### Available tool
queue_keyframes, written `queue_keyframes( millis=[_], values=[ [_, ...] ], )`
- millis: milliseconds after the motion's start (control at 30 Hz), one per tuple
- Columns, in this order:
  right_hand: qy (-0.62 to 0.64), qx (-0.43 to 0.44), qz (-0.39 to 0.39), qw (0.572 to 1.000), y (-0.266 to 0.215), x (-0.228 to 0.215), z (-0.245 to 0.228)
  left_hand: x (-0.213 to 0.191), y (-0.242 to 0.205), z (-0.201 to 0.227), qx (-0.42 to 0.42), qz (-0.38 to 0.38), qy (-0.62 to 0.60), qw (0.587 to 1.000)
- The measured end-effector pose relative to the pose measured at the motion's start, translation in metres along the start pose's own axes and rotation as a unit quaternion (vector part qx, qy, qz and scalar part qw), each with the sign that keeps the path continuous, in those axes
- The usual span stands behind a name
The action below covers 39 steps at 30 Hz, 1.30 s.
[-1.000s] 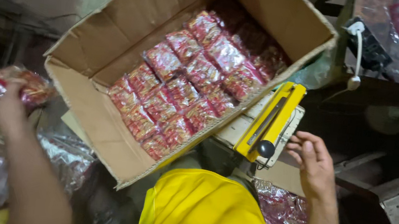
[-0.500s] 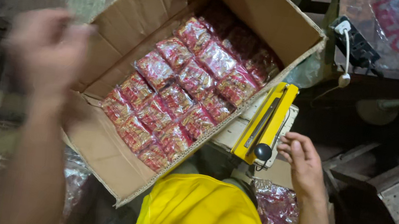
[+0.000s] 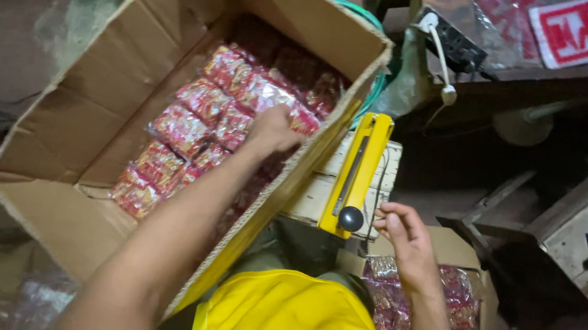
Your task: The person repeatedly picks up small plastic-wrapped food packages from a large cardboard box, places them on a yellow heat-sealing machine, and presses the handle to seal them. Sealed packages are then placed into a second cardboard box. The process is continuous and repetitive throughout the clip.
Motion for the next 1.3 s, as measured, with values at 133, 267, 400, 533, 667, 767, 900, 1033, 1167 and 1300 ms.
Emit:
queue_keyframes(
  millis=[133, 267, 400, 533, 667, 767, 900, 1033, 1167, 1300],
  values=[
    [-0.011, 0.000, -0.016, 1.000, -0.001, 0.003, -0.009, -0.037, -0.039, 0.006, 0.010, 0.010, -0.053, 0.998],
    [0.003, -0.017, -0.050, 0.999, 0.003, 0.018, -0.022, -0.115, -0.134, 0.051, 0.067, 0.129, -0.256, 0.956],
    [-0.016, -0.072, -0.149, 0.986, 0.005, 0.048, -0.060, -0.149, -0.208, 0.082, 0.230, 0.226, -0.435, 0.841],
    [0.122, -0.142, -0.242, 0.952, -0.004, 0.085, -0.075, -0.067, -0.234, 0.097, 0.154, 0.266, -0.393, 0.867],
    [0.368, -0.130, -0.225, 0.893, -0.004, 0.064, -0.072, -0.013, -0.251, 0.116, 0.175, 0.042, -0.522, 0.834],
    [0.464, -0.139, -0.246, 0.839, 0.004, 0.030, -0.066, 0.000, -0.244, 0.124, 0.219, -0.027, -0.517, 0.827],
    [0.492, -0.106, -0.172, 0.847, 0.004, -0.002, -0.022, 0.024, -0.222, 0.115, 0.225, 0.104, -0.473, 0.845],
    [0.489, -0.093, -0.083, 0.863, 0.014, -0.030, 0.050, 0.038, -0.223, 0.122, 0.203, 0.103, -0.445, 0.866],
    [0.499, -0.077, -0.038, 0.862, 0.007, -0.025, 0.029, 0.057, -0.219, 0.119, 0.124, 0.076, -0.454, 0.879],
    [0.495, -0.088, -0.038, 0.863, 0.016, -0.037, 0.053, 0.051, -0.219, 0.115, 0.070, 0.096, -0.433, 0.894]
  ],
)
Point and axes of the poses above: each hand's wrist, its own y-axis towards the middle knuckle, its own x-axis out of the palm, z = x × y, the point moved 1 cm from there along y, towards the middle knuckle, and after that the axes turned 2 degrees about -z, right-handed, at the moved point
